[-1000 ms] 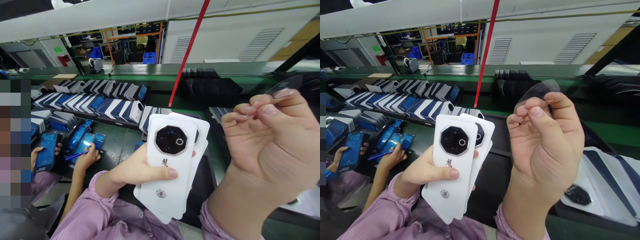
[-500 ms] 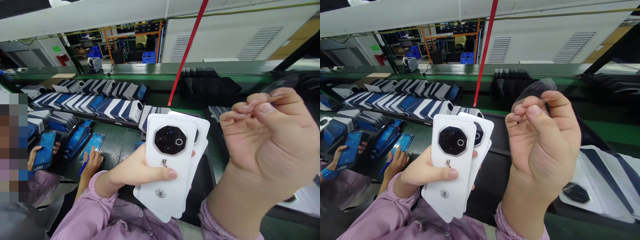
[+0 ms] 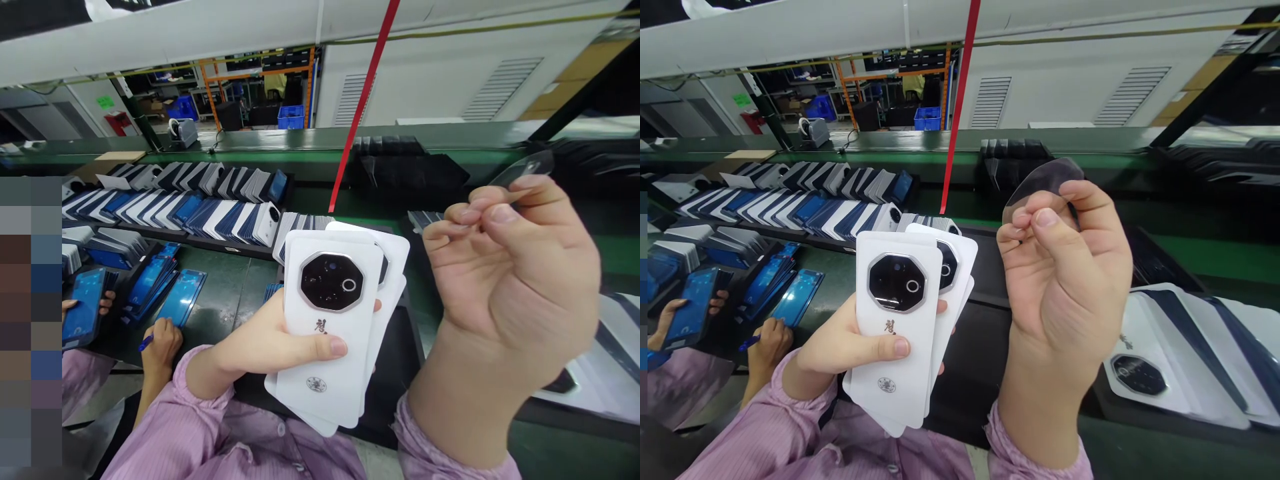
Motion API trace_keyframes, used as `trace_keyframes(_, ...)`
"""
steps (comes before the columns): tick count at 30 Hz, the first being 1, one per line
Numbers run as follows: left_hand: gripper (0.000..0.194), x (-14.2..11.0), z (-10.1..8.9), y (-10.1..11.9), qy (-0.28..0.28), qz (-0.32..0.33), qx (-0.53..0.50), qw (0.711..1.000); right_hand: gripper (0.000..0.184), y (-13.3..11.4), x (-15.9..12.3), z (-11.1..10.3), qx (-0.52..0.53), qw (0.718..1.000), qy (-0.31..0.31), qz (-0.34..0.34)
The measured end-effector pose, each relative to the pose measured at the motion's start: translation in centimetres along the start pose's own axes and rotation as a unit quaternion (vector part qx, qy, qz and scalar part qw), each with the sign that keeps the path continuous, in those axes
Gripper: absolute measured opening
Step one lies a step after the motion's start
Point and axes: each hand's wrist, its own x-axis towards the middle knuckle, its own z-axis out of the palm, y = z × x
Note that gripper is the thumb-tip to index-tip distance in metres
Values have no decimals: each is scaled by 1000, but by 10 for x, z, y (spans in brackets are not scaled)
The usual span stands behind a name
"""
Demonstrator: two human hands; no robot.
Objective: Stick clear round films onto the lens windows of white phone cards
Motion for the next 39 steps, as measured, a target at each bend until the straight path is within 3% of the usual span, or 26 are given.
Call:
trace_keyframes(10, 52, 0, 1, 3, 27, 4, 42, 999, 28, 0, 0, 1, -3, 1000, 7, -5)
trace_keyframes(16, 60, -1, 4, 0, 75, -26, 6, 997, 32, 2, 1, 1, -24, 999, 26, -28)
trace_keyframes(22, 57, 0, 6, 0, 83, -17, 10, 996, 35, 2, -3, 2, -51, 998, -12, -44)
trace_keyframes(26, 56, 4, 5, 0, 80, 1, 19, 997, 30, 3, -13, 2, -92, 990, -73, -75)
trace_keyframes(32, 64, 14, -5, -4, 120, 9, 72, 990, 23, 9, -31, 5, -257, 945, -182, -83)
trace_keyframes(39, 64, 25, -15, -9, 124, 27, 113, 985, 25, 18, -30, 1, -317, 921, -213, -76)
